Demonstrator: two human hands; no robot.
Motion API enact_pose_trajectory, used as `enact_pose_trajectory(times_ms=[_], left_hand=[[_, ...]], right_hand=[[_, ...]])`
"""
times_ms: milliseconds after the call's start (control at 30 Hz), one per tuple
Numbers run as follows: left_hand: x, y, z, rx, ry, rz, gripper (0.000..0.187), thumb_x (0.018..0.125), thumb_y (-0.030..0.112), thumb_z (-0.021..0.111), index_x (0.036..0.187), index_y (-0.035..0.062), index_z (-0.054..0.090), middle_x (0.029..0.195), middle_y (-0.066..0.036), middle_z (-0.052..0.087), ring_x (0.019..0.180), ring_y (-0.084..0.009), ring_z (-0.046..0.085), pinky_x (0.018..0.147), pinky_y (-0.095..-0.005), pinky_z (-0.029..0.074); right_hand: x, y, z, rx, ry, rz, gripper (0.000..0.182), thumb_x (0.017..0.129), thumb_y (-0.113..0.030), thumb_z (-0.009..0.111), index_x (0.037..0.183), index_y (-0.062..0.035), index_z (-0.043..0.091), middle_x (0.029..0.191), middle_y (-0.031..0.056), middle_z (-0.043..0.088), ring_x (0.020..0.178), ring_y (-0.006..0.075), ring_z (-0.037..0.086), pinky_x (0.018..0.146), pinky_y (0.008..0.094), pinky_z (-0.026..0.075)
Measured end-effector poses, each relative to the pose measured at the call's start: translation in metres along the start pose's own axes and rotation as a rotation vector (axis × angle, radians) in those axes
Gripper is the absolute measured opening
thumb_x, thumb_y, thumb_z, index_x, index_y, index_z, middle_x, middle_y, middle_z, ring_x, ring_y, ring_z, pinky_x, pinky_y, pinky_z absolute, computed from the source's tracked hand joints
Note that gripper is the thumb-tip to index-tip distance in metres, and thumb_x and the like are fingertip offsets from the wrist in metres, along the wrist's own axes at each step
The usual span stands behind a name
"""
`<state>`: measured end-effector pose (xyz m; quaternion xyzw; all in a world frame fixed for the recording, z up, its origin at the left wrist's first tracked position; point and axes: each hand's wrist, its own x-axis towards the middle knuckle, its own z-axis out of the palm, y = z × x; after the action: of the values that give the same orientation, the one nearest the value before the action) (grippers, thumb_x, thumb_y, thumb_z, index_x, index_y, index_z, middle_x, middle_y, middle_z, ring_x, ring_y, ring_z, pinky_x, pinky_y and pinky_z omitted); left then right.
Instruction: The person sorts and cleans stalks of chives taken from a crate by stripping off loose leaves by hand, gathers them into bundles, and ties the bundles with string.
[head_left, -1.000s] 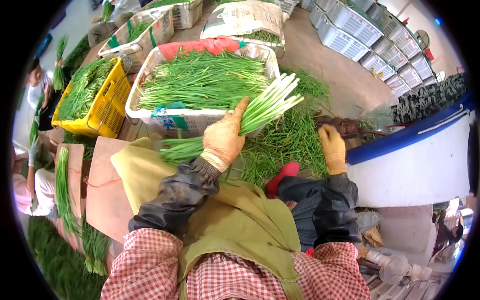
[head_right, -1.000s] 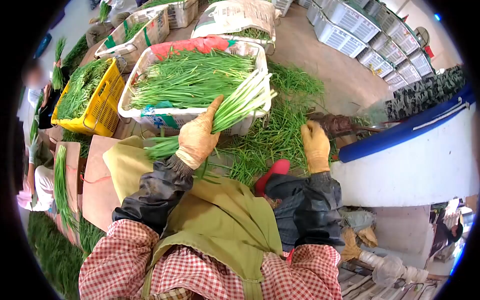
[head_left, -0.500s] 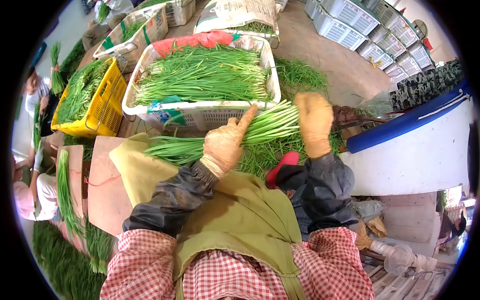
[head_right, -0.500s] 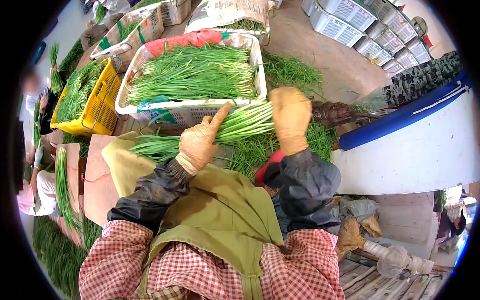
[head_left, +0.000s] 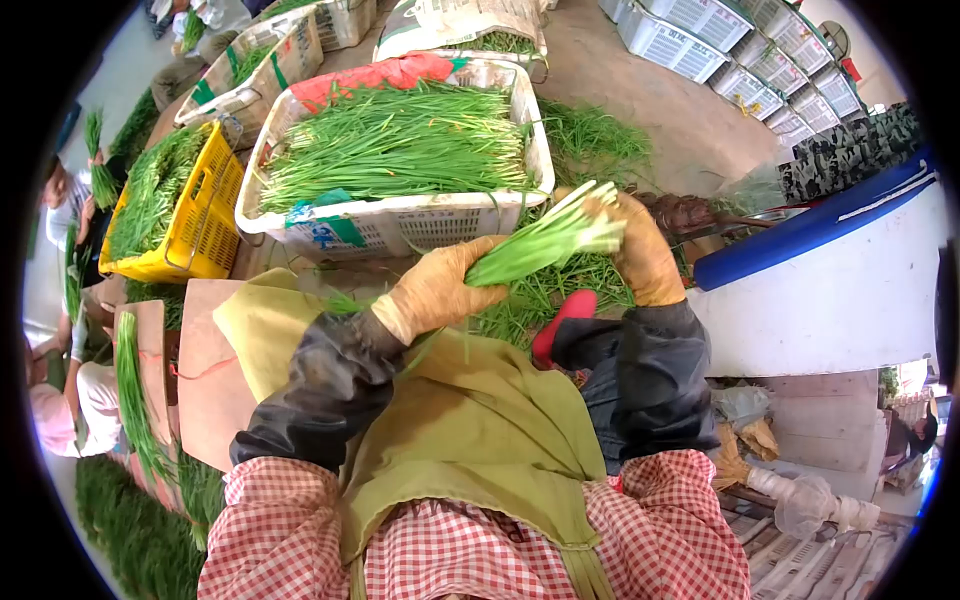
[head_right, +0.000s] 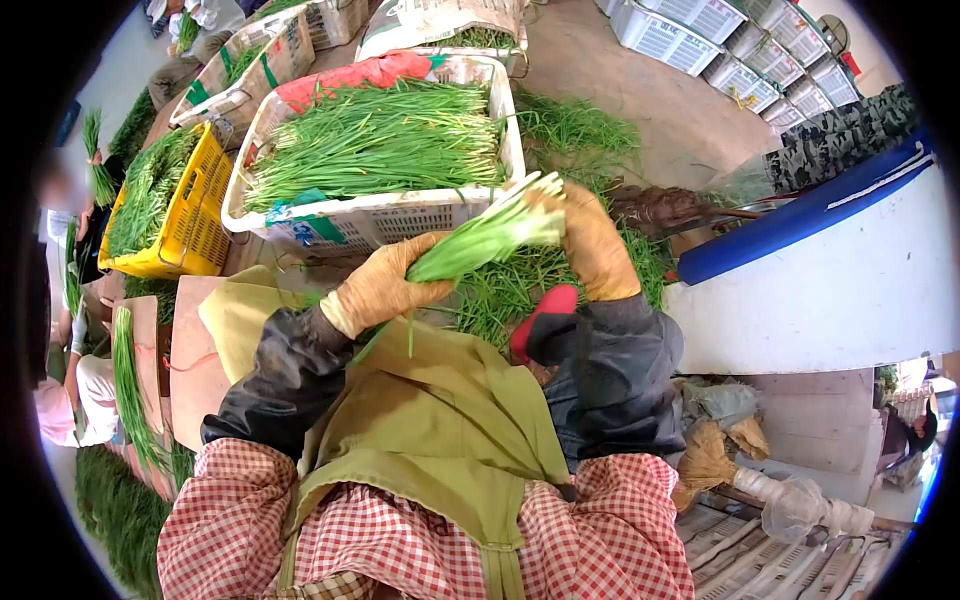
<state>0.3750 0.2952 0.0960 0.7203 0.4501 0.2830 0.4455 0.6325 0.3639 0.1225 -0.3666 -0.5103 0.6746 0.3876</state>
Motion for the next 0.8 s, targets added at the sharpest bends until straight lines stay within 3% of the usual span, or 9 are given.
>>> enact_pose_trajectory(times_ms=[67, 167, 200, 300, 367, 500, 600, 767, 800], left_hand=[[0.005, 0.008, -0.013, -0.492, -0.246, -0.135, 0.048, 0.087, 0.021, 0.068, 0.128, 0.0034, 0.051, 0.103, -0.008, 0.067, 0.069, -0.0074, 0.057, 0.058, -0.0201, 0.047], [0.007, 0.017, -0.021, -0.708, -0.366, -0.273, 0.051, 0.084, 0.023, 0.072, 0.127, 0.0053, 0.052, 0.097, -0.01, 0.068, 0.056, -0.0067, 0.051, 0.05, -0.0193, 0.042], [0.009, 0.014, -0.018, -0.77, -0.364, -0.273, 0.053, 0.084, 0.027, 0.071, 0.128, 0.0053, 0.051, 0.094, -0.011, 0.068, 0.05, -0.0069, 0.048, 0.048, -0.0192, 0.041], [0.003, 0.013, -0.023, -0.978, -0.416, -0.23, 0.054, 0.086, 0.031, 0.067, 0.13, 0.0048, 0.05, 0.096, -0.012, 0.069, 0.051, -0.0073, 0.049, 0.046, -0.0185, 0.039], [-0.006, 0.01, -0.017, -0.963, -0.349, -0.238, 0.06, 0.088, 0.036, 0.064, 0.135, 0.0042, 0.046, 0.096, -0.013, 0.068, 0.052, -0.0082, 0.052, 0.044, -0.0179, 0.039], [-0.008, 0.014, -0.019, -1.281, -0.032, -0.291, 0.072, 0.09, 0.047, 0.059, 0.142, 0.0024, 0.037, 0.095, -0.017, 0.066, 0.051, -0.01, 0.056, 0.037, -0.0194, 0.039], [-0.005, -0.024, -0.028, -1.341, -0.399, -0.122, 0.072, 0.09, 0.051, 0.056, 0.142, 0.0033, 0.038, 0.103, -0.017, 0.065, 0.046, -0.0123, 0.054, 0.034, -0.0199, 0.039], [-0.01, -0.042, -0.031, -1.423, -0.332, -0.039, 0.076, 0.093, 0.053, 0.05, 0.146, 0.0025, 0.029, 0.093, -0.017, 0.066, 0.039, -0.0088, 0.043, 0.034, -0.0199, 0.035], [-0.011, -0.045, -0.032, -1.436, -0.309, -0.025, 0.076, 0.093, 0.053, 0.049, 0.146, 0.0024, 0.028, 0.092, -0.017, 0.065, 0.039, -0.0081, 0.042, 0.034, -0.0199, 0.035]], right_hand=[[0.004, -0.002, 0.0, 0.282, 0.05, -0.114, 0.027, 0.089, -0.016, 0.06, 0.106, 0.0052, 0.062, 0.108, 0.0114, 0.066, 0.091, 0.0173, 0.064, 0.08, 0.0296, 0.052], [0.018, 0.001, -0.012, 0.256, 0.125, -0.179, 0.027, 0.089, -0.014, 0.06, 0.108, 0.0049, 0.062, 0.112, 0.0131, 0.065, 0.095, 0.0182, 0.063, 0.083, 0.0307, 0.051], [0.012, -0.02, 0.014, 0.24, 0.211, -0.239, 0.017, 0.091, -0.016, 0.056, 0.09, -0.0009, 0.063, 0.106, 0.011, 0.066, 0.089, 0.0191, 0.061, 0.085, 0.0314, 0.049], [0.015, -0.037, 0.004, 0.543, 0.317, -0.399, 0.015, 0.09, -0.017, 0.059, 0.081, -0.0041, 0.06, 0.106, 0.0127, 0.065, 0.088, 0.0202, 0.06, 0.081, 0.0332, 0.049], [0.025, -0.024, -0.047, 0.622, 0.145, -0.538, 0.019, 0.093, -0.023, 0.059, 0.084, -0.0062, 0.059, 0.109, 0.017, 0.065, 0.093, 0.0253, 0.063, 0.083, 0.0363, 0.052], [0.012, -0.011, -0.046, 0.48, 0.235, -0.372, 0.032, 0.098, -0.035, 0.049, 0.09, -0.0066, 0.06, 0.106, 0.0158, 0.066, 0.089, 0.023, 0.064, 0.08, 0.0327, 0.052], [0.011, 0.002, -0.015, 0.196, 0.329, -0.2, 0.044, 0.101, -0.043, 0.039, 0.095, -0.006, 0.061, 0.098, 0.0127, 0.068, 0.082, 0.0192, 0.063, 0.075, 0.0306, 0.05], [0.01, 0.047, -0.016, -0.198, 0.399, 0.04, 0.063, 0.096, -0.061, 0.037, 0.103, -0.0039, 0.061, 0.079, 0.0053, 0.065, 0.065, 0.0117, 0.057, 0.06, 0.0258, 0.044], [0.004, 0.063, -0.016, -0.246, 0.432, 0.044, 0.073, 0.092, -0.069, 0.034, 0.106, -0.0028, 0.061, 0.067, 0.0012, 0.057, 0.053, 0.0093, 0.046, 0.051, 0.023, 0.036]])
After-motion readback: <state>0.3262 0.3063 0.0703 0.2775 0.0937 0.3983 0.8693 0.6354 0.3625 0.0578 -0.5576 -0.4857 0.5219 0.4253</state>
